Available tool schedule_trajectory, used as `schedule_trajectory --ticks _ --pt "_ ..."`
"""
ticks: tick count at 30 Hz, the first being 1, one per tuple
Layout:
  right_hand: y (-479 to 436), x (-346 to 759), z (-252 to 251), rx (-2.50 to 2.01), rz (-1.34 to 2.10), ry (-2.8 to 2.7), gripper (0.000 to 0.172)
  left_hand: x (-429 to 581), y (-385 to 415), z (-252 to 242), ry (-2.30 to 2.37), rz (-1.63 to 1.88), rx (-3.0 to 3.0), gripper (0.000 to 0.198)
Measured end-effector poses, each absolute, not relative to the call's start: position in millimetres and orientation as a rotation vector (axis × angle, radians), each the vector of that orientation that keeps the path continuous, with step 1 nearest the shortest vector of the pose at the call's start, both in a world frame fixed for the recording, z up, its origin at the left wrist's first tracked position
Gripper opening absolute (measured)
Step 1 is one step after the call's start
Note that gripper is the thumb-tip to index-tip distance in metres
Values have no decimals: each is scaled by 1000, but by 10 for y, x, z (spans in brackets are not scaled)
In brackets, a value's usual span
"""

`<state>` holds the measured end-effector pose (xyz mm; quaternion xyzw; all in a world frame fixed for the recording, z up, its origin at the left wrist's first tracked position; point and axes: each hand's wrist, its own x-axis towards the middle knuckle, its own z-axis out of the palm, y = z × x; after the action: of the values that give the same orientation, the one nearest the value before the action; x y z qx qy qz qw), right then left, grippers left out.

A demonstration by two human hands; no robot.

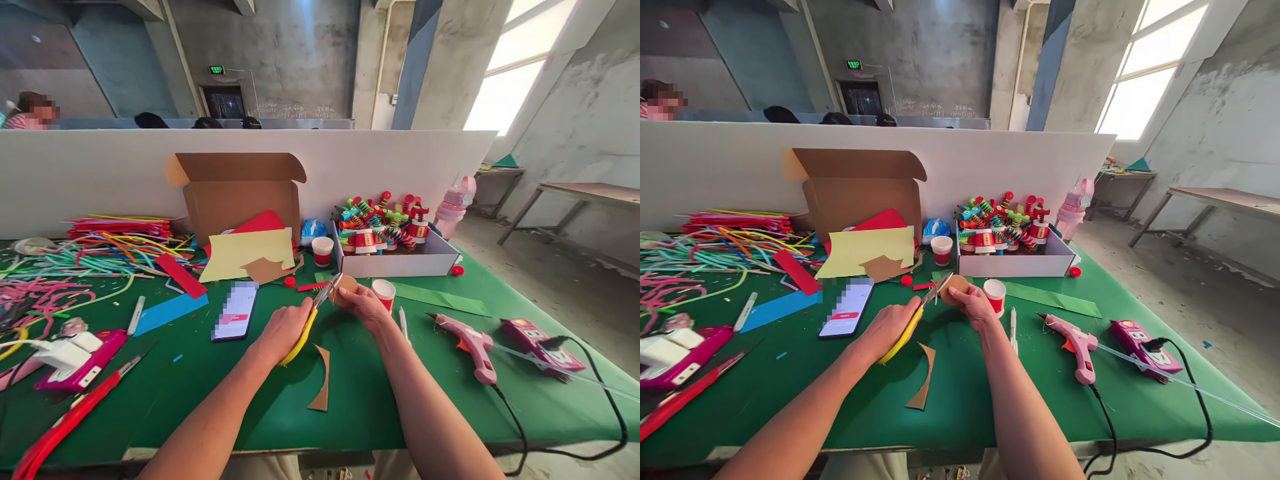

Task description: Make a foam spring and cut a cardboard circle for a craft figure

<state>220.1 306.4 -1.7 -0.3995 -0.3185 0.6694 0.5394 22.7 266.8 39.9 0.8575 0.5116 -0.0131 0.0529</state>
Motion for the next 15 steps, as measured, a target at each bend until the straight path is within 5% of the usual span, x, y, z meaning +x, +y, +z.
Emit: schedule_trajectory --ticks 15 --pt "3010 2075 22 -979 1432 -725 42 207 2700 327 1631 34 2596 22"
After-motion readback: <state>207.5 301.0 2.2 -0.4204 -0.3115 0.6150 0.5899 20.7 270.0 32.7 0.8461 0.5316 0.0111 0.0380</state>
